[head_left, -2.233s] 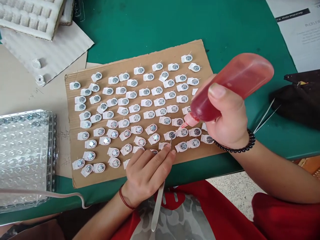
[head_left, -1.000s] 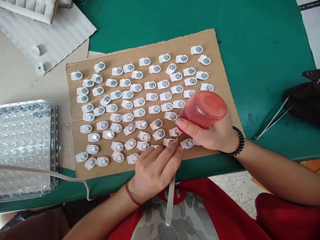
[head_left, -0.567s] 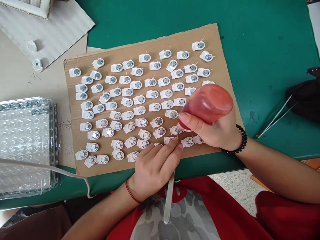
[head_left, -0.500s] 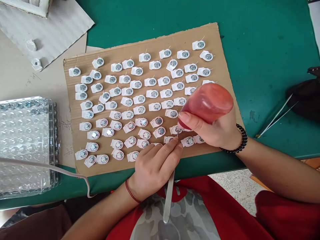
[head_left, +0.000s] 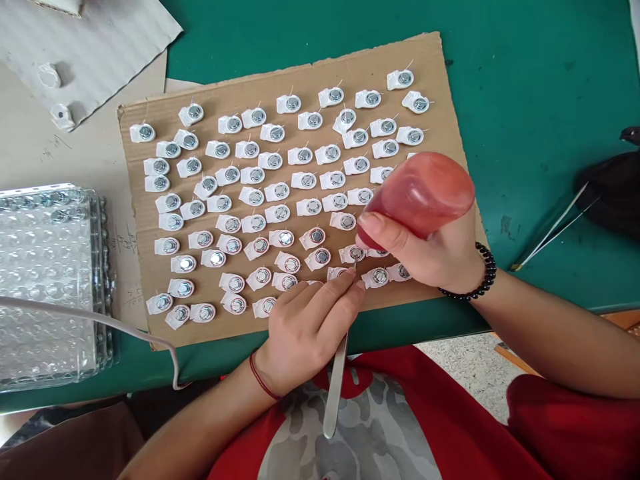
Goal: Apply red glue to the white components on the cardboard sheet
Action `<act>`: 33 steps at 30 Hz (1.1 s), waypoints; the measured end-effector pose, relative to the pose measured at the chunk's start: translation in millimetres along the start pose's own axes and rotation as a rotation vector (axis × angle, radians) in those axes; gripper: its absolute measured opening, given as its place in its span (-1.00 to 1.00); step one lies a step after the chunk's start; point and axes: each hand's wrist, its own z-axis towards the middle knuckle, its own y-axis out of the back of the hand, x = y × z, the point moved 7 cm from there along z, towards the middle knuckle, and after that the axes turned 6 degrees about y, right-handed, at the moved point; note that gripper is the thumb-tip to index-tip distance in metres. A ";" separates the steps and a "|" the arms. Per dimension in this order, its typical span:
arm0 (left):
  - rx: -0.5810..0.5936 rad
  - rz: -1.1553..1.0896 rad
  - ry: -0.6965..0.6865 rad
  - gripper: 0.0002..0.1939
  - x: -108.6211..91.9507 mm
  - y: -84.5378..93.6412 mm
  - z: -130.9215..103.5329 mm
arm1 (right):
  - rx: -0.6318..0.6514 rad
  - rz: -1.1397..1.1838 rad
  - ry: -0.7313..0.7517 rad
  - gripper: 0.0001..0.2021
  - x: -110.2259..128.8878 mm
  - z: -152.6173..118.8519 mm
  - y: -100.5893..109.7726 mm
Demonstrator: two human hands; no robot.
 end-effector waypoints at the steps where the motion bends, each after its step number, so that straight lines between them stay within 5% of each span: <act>1: 0.001 -0.002 0.001 -0.82 0.2 0.0 0.0 | -0.005 -0.004 0.002 -0.83 0.1 -0.2 0.1; 19: 0.012 -0.021 0.050 -0.83 3.5 -0.9 -2.0 | 0.041 -0.050 -0.076 -0.61 -4.5 0.4 -0.2; 33: 0.012 -0.048 0.062 -0.81 4.1 -1.1 0.0 | -0.012 -0.149 -0.015 -0.63 0.7 -3.1 4.6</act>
